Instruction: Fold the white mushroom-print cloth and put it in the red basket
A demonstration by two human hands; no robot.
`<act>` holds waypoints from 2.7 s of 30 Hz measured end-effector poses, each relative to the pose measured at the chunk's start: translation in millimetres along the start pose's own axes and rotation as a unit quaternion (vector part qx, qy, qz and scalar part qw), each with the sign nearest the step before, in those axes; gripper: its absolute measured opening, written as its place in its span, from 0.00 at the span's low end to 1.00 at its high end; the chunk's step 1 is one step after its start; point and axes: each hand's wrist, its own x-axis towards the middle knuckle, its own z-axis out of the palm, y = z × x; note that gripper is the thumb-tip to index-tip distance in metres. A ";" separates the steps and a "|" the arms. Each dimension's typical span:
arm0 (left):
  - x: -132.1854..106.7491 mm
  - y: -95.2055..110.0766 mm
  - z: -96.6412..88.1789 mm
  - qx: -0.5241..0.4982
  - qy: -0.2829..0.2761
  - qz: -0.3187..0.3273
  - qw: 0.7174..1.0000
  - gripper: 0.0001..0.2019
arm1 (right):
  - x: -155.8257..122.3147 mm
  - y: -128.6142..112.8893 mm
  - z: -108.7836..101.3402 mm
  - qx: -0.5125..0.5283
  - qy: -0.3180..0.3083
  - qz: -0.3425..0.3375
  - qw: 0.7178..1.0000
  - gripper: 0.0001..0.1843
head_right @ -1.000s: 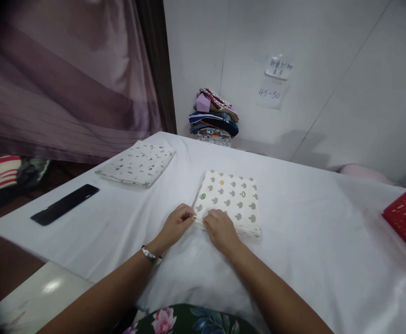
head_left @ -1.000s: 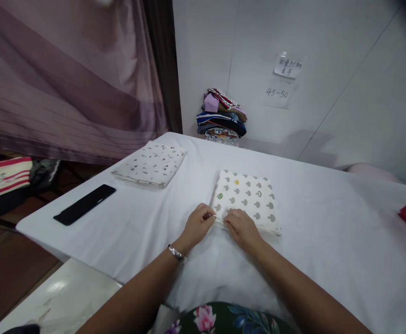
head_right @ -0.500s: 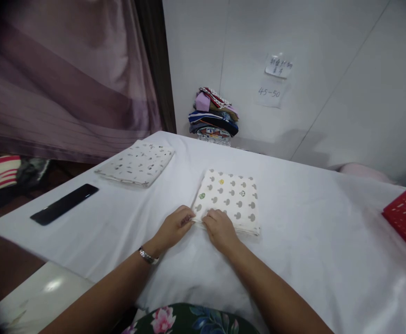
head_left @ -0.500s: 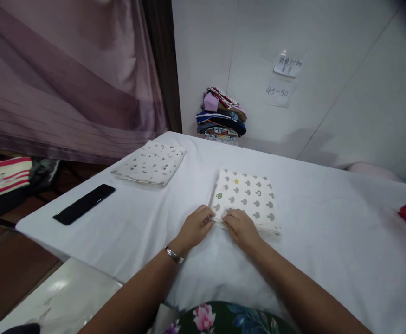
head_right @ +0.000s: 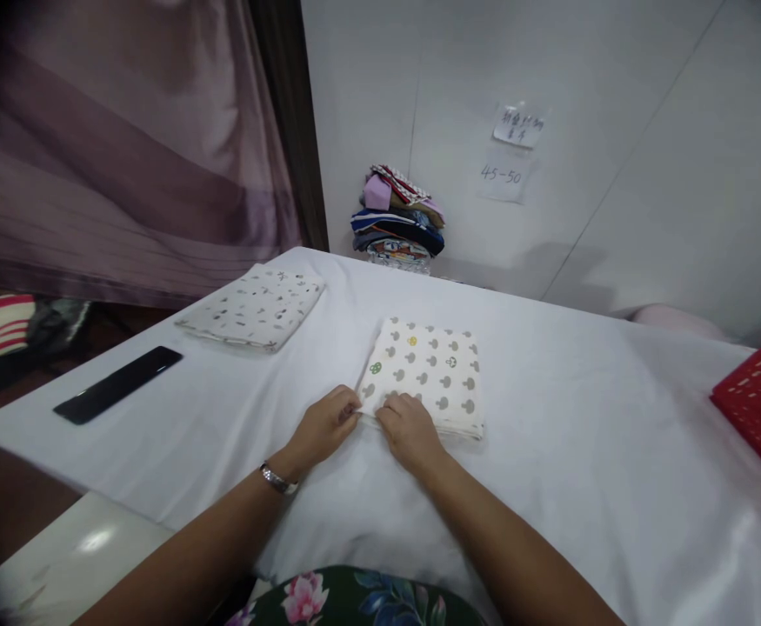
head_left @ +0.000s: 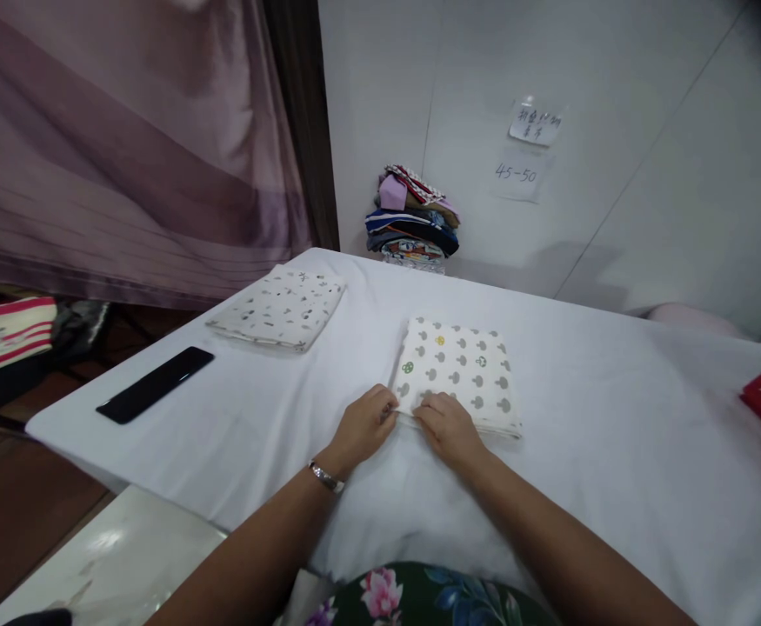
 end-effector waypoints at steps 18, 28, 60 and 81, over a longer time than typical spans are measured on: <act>8.8 0.0 -2.4 0.080 -0.043 0.072 0.993 0.07 | 0.6 -2.6 -9.3 0.007 -0.015 0.022 1.000 0.08; 20.4 25.2 -3.0 0.074 -0.030 0.150 0.985 0.08 | -2.6 -7.3 0.6 -0.008 0.015 0.023 1.000 0.10; 65.7 7.6 35.5 0.203 -0.115 0.075 0.969 0.26 | 40.3 102.3 -40.3 -0.079 -0.060 0.288 0.952 0.32; 159.1 -17.2 67.1 0.221 -0.056 -0.038 0.973 0.31 | 30.8 120.4 -10.4 -0.146 -0.095 0.302 0.937 0.33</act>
